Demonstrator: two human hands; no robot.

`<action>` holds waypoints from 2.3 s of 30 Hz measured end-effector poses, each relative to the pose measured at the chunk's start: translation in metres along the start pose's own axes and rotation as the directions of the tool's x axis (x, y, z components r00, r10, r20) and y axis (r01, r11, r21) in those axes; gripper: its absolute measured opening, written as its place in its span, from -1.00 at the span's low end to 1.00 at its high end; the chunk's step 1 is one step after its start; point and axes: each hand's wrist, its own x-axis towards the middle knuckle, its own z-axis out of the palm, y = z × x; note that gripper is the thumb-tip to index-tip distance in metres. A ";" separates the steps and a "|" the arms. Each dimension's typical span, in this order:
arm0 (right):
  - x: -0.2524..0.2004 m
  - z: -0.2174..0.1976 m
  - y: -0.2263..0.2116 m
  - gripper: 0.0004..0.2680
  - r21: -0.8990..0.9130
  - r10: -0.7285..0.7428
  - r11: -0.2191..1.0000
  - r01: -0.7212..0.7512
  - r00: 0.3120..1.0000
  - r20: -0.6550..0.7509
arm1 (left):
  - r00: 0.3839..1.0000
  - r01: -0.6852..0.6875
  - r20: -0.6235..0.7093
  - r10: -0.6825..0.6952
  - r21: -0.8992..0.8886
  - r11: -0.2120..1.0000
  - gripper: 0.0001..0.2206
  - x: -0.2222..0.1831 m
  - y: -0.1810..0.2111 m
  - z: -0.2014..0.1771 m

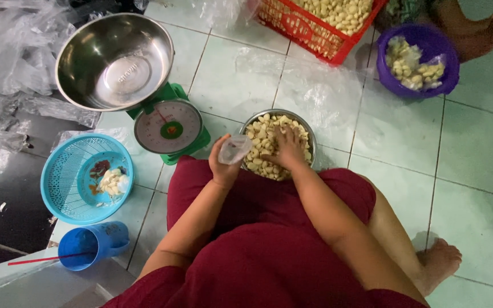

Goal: The person fills plastic bags with small white food items from a large metal bowl by hand, then weighs the bags on a green scale before setting them aside.

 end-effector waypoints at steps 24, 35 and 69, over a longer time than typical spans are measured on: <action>0.047 0.059 0.029 -0.29 -0.211 -0.256 0.949 0.234 0.963 -0.087 | 0.999 -0.044 0.016 0.045 -0.058 0.997 -0.44 0.003 0.034 0.037; 0.027 0.035 0.006 -0.36 -0.301 -0.241 0.925 0.231 0.971 0.006 | 0.997 -0.065 0.046 0.069 -0.089 0.994 -0.37 -0.004 0.030 0.049; 0.028 0.057 0.038 -0.85 -0.058 -0.047 0.998 0.027 0.925 -0.376 | 0.986 0.000 0.160 0.042 -0.257 0.966 -0.35 0.001 0.037 0.060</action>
